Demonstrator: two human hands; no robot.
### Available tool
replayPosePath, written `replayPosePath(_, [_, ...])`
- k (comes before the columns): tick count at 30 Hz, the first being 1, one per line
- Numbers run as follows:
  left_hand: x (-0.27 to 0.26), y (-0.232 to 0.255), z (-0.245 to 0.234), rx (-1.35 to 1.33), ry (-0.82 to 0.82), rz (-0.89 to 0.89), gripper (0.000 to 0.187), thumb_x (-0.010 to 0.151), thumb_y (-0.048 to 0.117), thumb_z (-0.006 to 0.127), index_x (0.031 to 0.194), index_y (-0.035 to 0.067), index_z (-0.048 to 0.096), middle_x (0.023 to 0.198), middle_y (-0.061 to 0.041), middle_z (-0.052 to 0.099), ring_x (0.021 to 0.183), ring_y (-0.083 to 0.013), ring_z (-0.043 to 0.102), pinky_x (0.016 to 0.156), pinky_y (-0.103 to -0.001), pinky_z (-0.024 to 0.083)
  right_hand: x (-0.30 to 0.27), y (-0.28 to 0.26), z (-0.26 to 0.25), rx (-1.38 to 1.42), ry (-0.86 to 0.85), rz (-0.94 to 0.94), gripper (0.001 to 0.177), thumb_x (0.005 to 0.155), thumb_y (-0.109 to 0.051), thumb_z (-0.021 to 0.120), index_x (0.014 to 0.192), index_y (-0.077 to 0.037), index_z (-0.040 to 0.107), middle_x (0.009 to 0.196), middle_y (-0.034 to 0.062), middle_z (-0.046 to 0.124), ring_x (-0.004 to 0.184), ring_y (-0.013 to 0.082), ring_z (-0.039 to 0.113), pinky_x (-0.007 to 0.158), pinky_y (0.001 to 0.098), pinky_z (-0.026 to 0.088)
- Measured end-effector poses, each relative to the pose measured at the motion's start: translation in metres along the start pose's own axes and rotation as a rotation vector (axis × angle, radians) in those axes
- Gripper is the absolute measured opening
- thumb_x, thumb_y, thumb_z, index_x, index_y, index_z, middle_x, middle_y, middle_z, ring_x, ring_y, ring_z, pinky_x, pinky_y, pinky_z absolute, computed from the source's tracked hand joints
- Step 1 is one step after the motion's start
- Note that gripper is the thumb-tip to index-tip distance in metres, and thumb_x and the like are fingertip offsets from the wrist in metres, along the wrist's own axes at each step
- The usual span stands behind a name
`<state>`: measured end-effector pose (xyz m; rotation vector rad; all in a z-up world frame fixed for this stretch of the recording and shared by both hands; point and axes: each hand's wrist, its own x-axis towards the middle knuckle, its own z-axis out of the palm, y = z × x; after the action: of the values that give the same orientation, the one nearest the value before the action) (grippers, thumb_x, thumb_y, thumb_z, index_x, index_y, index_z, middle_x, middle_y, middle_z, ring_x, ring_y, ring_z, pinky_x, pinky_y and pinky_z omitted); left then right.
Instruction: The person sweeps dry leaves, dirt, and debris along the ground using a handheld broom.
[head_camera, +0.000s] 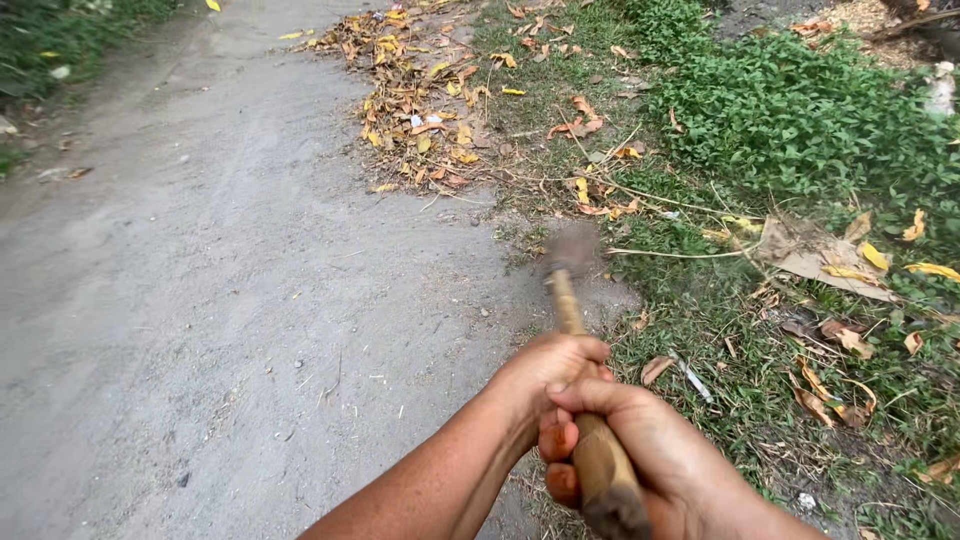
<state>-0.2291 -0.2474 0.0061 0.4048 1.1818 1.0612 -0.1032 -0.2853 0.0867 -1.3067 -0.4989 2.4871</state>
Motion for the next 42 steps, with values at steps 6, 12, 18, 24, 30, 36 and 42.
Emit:
replayPosePath(6, [-0.001, 0.007, 0.007, -0.711, 0.096, 0.079, 0.011, 0.093, 0.014, 0.061, 0.096, 0.009, 0.052, 0.075, -0.008, 0.059, 0.069, -0.0199, 0.058, 0.059, -0.036, 0.054, -0.019, -0.057, -0.014, -0.252, -0.118, -0.004, 0.01, 0.086, -0.012, 0.06, 0.086, -0.002, 0.057, 0.062, 0.0056, 0.061, 0.049, 0.0141, 0.056, 0.036, 0.0308, 0.042])
replayPosePath(12, [0.001, 0.029, 0.006, -0.727, 0.46, 0.119, 0.01, 0.098, 0.018, 0.057, 0.103, 0.01, 0.055, 0.069, -0.004, 0.051, 0.058, -0.0173, 0.048, 0.048, -0.032, 0.044, -0.014, -0.068, -0.009, -0.736, -0.17, 0.057, 0.018, 0.09, -0.018, 0.067, 0.083, -0.002, 0.063, 0.06, 0.0087, 0.061, 0.047, 0.0188, 0.056, 0.041, 0.0366, 0.048])
replayPosePath(18, [0.009, 0.045, -0.047, -0.797, 0.508, 0.193, 0.015, 0.1, 0.018, 0.059, 0.101, 0.009, 0.048, 0.068, -0.005, 0.05, 0.056, -0.0176, 0.047, 0.046, -0.032, 0.043, -0.012, -0.067, 0.02, -0.482, -0.214, 0.189, 0.022, 0.093, -0.033, 0.065, 0.096, -0.012, 0.062, 0.072, 0.0039, 0.063, 0.056, 0.0166, 0.06, 0.049, 0.0368, 0.052])
replayPosePath(24, [0.024, 0.038, -0.139, -0.708, 0.582, 0.233, 0.015, 0.099, 0.017, 0.061, 0.097, 0.006, 0.05, 0.066, -0.006, 0.051, 0.055, -0.0205, 0.05, 0.046, -0.037, 0.047, 0.064, -0.041, 0.072, -0.411, -0.356, 0.33, 0.012, 0.091, -0.014, 0.06, 0.1, -0.008, 0.057, 0.076, 0.0053, 0.065, 0.056, 0.0117, 0.058, 0.046, 0.029, 0.049])
replayPosePath(30, [0.053, 0.061, -0.255, -0.759, 0.559, 0.351, 0.02, 0.101, 0.021, 0.055, 0.098, 0.002, 0.048, 0.075, -0.011, 0.054, 0.063, -0.0242, 0.055, 0.055, -0.04, 0.052, 0.181, -0.033, 0.144, -0.417, -0.365, 0.254, 0.013, 0.088, -0.009, 0.061, 0.099, -0.011, 0.055, 0.074, 0.001, 0.06, 0.055, 0.0066, 0.055, 0.04, 0.0215, 0.043])
replayPosePath(36, [0.106, 0.052, -0.286, -0.712, 0.45, 0.036, 0.019, 0.103, 0.014, 0.05, 0.112, -0.001, 0.045, 0.088, -0.014, 0.055, 0.074, -0.0244, 0.055, 0.06, -0.04, 0.052, 0.223, -0.029, 0.142, -0.335, -0.223, 0.255, 0.013, 0.087, -0.012, 0.062, 0.099, -0.01, 0.057, 0.074, 0.0041, 0.062, 0.052, 0.0066, 0.054, 0.038, 0.0208, 0.043])
replayPosePath(42, [0.125, 0.058, -0.183, -0.524, 0.225, -0.208, 0.021, 0.104, 0.004, 0.046, 0.106, -0.009, 0.03, 0.093, -0.021, 0.06, 0.082, -0.0242, 0.067, 0.067, -0.032, 0.061, 0.169, -0.071, 0.094, -0.25, 0.027, 0.261, 0.017, 0.091, -0.015, 0.062, 0.09, 0.001, 0.056, 0.065, 0.0053, 0.056, 0.045, 0.0125, 0.049, 0.037, 0.0261, 0.044])
